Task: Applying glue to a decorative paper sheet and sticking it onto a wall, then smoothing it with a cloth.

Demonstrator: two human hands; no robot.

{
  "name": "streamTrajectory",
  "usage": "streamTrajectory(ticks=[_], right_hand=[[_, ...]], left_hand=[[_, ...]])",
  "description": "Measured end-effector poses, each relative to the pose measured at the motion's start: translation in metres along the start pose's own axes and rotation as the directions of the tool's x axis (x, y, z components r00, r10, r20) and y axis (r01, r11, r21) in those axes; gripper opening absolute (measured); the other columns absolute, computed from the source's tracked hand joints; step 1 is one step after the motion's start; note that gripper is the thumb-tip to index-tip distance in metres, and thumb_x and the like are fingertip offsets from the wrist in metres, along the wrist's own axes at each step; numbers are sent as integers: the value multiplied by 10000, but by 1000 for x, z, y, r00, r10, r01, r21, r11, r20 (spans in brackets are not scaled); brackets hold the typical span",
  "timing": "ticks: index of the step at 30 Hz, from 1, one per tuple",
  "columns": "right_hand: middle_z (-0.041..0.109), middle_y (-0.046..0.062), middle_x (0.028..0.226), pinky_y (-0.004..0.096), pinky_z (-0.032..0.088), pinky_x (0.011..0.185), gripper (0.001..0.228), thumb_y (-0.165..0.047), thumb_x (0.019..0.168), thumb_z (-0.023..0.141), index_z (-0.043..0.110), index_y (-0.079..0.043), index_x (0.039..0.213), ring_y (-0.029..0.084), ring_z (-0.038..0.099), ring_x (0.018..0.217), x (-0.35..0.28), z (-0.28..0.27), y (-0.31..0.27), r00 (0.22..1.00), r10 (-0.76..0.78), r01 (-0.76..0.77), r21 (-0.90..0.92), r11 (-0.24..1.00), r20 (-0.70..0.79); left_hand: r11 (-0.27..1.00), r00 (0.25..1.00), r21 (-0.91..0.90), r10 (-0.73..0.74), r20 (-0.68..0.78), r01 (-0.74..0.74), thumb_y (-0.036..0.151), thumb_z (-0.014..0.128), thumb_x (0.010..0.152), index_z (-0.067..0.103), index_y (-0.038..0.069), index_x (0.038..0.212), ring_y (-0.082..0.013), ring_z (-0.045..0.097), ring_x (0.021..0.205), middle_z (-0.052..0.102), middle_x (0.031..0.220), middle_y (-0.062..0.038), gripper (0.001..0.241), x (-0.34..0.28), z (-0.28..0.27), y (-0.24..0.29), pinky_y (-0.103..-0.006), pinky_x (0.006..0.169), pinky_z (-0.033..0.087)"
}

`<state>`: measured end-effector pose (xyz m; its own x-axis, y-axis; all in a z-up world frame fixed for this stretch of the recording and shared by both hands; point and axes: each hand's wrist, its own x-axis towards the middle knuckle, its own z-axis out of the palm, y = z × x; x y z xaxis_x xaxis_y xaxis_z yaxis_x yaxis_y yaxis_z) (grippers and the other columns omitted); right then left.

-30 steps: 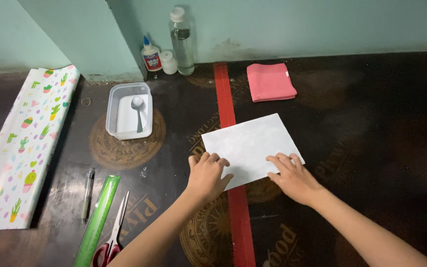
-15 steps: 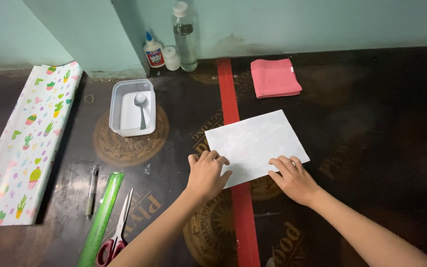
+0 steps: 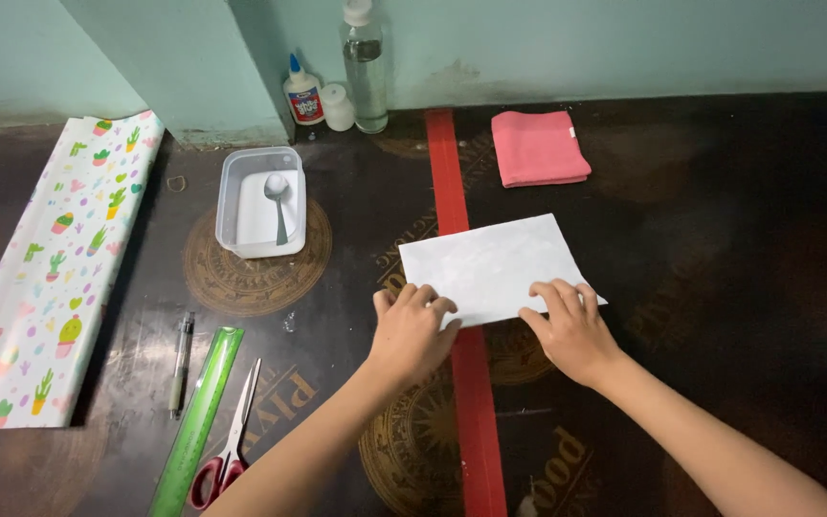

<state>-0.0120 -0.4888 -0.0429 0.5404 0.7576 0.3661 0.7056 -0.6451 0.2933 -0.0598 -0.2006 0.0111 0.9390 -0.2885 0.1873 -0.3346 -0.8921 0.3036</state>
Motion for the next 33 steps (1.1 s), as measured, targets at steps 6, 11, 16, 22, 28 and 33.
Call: streamTrajectory(ticks=[6,11,16,22,28,33], right_hand=[[462,63,1162,512,298,991,200,-1,823,704,675,-158,944,292,399,1248,54,-65,-14,993,68,-72,41,997,94],[478,93,1155,532,325,983,168,-2,848,654,689,-133,946,320,424,1230,66,-86,-28,998,47,-49,43,998,44],[478,90,1137,526,338,981,127,-53,866,632,688,-135,946,323,432,1236,73,-102,-27,997,71,-73,46,996,36],[545,62,1253,536,387,929,323,-282,841,722,712,-228,1160,318,476,1222,81,-123,7,956,291,-288,55,956,-49],[522,51,1279,494,396,906,290,-311,947,692,715,-188,1208,296,461,1206,72,-139,25,853,509,-491,151,858,-113],[515,76,1296,546,418,918,313,-302,948,676,705,-193,1240,326,475,1228,55,-129,23,807,587,-572,167,803,-57]], left_hand=[[991,992,48,124,-17,-123,261,768,874,734,153,1155,-252,553,1017,637,1075,-75,303,12,-36,35,-533,904,369],[979,949,93,201,-245,-184,201,797,837,759,150,987,-227,497,964,583,981,-33,163,15,7,34,-526,884,301],[961,868,144,274,-415,-234,164,758,849,741,180,840,-217,484,920,563,914,-11,24,25,4,30,-519,859,286],[970,869,151,238,-433,-190,261,737,766,724,256,724,-224,509,924,598,941,33,44,63,-57,21,-505,822,328],[968,811,249,123,-571,29,324,788,764,780,291,726,-231,513,929,599,972,40,51,104,-125,-4,-517,816,350],[966,808,258,124,-576,35,257,790,736,749,252,667,-261,500,956,565,974,10,81,102,-141,0,-510,800,342]])
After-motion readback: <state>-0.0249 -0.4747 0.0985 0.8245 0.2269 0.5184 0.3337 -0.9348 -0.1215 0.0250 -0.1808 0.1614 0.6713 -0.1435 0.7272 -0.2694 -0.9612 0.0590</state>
